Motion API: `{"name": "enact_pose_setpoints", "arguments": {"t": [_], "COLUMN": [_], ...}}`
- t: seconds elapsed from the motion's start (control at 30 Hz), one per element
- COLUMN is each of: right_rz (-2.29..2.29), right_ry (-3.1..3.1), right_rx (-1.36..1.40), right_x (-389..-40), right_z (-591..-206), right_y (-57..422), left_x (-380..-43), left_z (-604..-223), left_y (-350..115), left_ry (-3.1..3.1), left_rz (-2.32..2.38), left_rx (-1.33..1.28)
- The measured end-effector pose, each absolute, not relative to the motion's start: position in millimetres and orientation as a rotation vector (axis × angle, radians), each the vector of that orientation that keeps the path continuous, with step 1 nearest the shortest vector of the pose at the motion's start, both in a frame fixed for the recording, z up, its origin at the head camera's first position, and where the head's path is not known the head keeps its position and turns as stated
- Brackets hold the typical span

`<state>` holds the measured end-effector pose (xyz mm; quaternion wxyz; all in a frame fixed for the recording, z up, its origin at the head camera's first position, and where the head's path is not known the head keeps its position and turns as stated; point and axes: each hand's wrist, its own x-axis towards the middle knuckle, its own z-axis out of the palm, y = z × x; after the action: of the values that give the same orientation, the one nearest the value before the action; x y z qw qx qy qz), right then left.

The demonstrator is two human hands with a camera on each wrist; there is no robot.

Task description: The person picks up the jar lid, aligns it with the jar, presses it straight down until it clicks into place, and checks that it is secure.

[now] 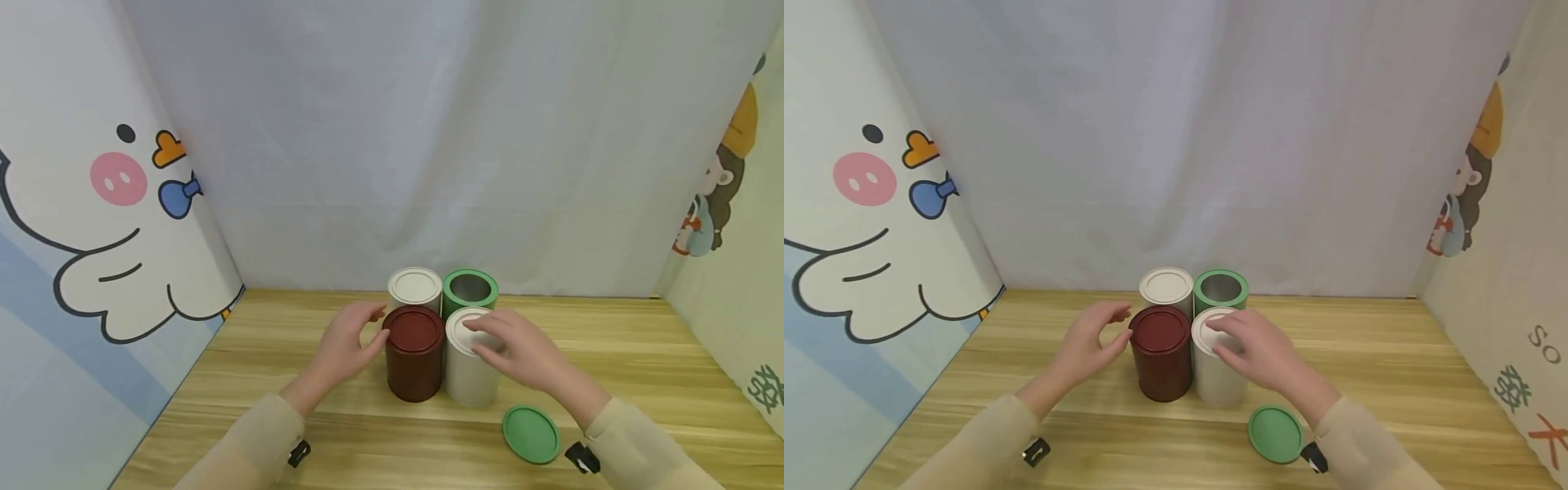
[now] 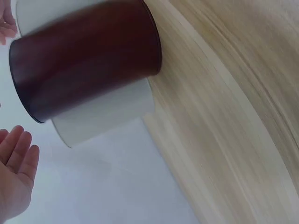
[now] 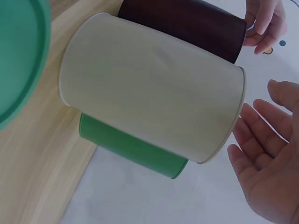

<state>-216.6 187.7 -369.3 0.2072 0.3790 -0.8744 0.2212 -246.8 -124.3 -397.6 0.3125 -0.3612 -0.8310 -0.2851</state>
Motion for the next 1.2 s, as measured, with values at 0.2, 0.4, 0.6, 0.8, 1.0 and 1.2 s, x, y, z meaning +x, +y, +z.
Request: {"name": "enact_pose_setpoints", "arguments": {"t": [0.2,0.4,0.6,0.8,1.0,1.2], "right_rz": [0.640,0.647,0.633,0.658,0.654,0.683], "right_ry": [-2.348,-2.325,-2.334,-2.300,-2.317,-2.318], "right_rx": [1.059,1.053,1.035,1.044,0.993,1.013], "right_x": [-206,-193,-183,-173,-164,-158], "right_z": [-376,-379,-387,-397,-406,-416], "right_y": [203,218,230,241,249,256], "left_x": [-232,-218,-205,-196,-191,-184], "left_z": [-392,-392,-393,-395,-403,-418], "left_y": [-115,-100,-85,-70,-56,-43], "left_ry": [-2.230,-2.261,-2.313,-2.310,-2.183,-2.090], "left_rz": [-0.746,-0.737,-0.737,-0.742,-0.705,-0.584], "left_rx": [-1.023,-1.107,-1.187,-1.240,-1.314,-1.364]}}
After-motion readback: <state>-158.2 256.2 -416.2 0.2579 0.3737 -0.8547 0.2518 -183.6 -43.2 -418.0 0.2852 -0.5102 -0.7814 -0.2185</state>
